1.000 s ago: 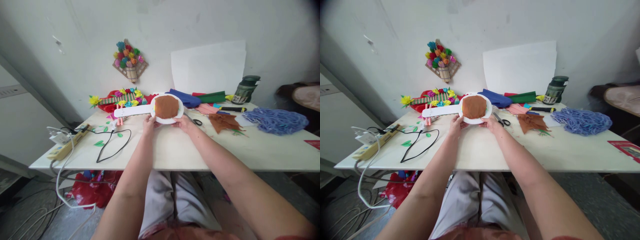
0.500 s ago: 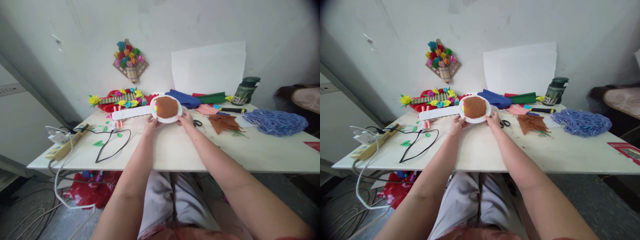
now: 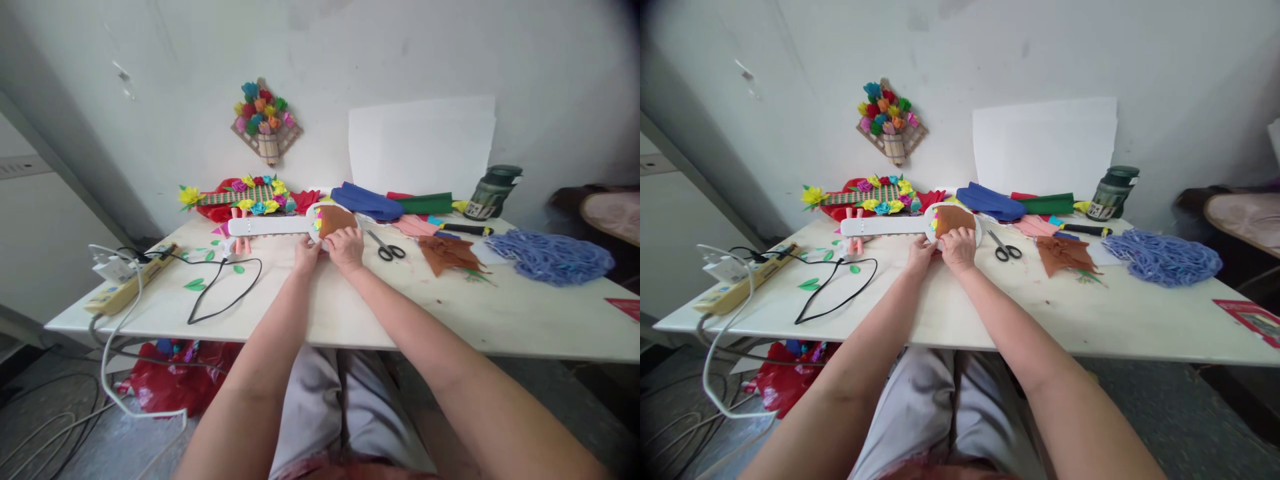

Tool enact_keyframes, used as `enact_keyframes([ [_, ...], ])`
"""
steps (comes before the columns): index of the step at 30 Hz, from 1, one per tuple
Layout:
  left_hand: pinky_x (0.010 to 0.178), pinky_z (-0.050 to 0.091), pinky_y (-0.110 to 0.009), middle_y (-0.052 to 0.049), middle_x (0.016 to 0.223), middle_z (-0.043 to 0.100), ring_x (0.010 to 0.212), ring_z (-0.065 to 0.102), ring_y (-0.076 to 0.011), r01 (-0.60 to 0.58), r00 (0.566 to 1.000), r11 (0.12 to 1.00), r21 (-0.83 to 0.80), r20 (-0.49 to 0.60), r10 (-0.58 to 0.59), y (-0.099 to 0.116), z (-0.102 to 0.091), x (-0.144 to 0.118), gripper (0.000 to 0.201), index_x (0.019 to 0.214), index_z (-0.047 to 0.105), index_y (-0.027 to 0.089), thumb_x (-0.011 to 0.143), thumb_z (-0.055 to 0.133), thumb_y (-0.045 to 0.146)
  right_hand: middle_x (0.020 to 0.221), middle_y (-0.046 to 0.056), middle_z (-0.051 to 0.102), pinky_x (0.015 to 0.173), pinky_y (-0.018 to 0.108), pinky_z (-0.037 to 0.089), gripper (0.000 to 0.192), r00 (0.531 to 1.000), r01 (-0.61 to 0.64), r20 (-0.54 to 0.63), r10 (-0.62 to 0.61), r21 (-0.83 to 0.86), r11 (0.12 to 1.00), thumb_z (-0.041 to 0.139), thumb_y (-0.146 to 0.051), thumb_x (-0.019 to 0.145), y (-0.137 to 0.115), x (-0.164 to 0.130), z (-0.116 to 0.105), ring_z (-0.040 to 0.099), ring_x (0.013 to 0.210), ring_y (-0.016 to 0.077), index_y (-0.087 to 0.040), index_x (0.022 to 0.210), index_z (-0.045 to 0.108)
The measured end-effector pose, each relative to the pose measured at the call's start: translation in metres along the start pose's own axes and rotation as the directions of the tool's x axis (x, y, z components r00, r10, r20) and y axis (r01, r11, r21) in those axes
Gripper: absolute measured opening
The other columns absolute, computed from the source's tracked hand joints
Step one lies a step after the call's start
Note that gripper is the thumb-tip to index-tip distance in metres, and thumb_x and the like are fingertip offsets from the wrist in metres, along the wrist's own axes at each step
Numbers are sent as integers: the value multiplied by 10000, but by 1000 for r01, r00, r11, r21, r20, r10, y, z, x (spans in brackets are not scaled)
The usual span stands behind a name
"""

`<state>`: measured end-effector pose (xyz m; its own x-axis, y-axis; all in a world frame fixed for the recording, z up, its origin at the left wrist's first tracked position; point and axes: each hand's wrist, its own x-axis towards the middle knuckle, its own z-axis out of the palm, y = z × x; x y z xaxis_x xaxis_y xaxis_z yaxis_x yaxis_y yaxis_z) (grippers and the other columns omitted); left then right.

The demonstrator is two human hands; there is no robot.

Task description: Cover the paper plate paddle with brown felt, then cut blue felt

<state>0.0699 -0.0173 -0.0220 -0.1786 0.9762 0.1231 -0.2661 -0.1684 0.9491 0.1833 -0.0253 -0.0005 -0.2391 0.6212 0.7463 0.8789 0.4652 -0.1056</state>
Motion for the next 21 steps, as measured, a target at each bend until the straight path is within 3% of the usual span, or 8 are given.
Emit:
enact_keyframes([
  [7, 464, 395, -196, 56, 449, 529, 424, 489, -99, -43, 998, 991, 126, -35, 47, -7, -4, 6, 264, 887, 610, 139, 628, 660, 158, 800, 101, 650, 752, 391, 257, 260, 998, 13, 54, -12, -31, 999, 467, -220, 881, -12, 5, 7, 446, 808, 240, -180, 797, 710],
  [13, 503, 449, -235, 26, 514, 589, 465, 541, -125, -28, 999, 996, 88, -36, 31, -5, 0, 4, 258, 858, 605, 149, 617, 694, 170, 789, 114, 636, 728, 395, 267, 294, 999, 15, 49, -11, -81, 997, 446, -227, 895, -7, 7, 10, 453, 819, 252, -177, 757, 700],
  [21, 563, 496, -269, -2, 563, 628, 552, 604, -162, -1, 998, 994, 109, -69, 8, -10, -1, 9, 301, 895, 635, 160, 607, 719, 179, 746, 105, 604, 739, 397, 278, 343, 989, 137, 77, -127, -136, 981, 384, -159, 909, 0, 13, 14, 449, 802, 236, -187, 734, 678],
])
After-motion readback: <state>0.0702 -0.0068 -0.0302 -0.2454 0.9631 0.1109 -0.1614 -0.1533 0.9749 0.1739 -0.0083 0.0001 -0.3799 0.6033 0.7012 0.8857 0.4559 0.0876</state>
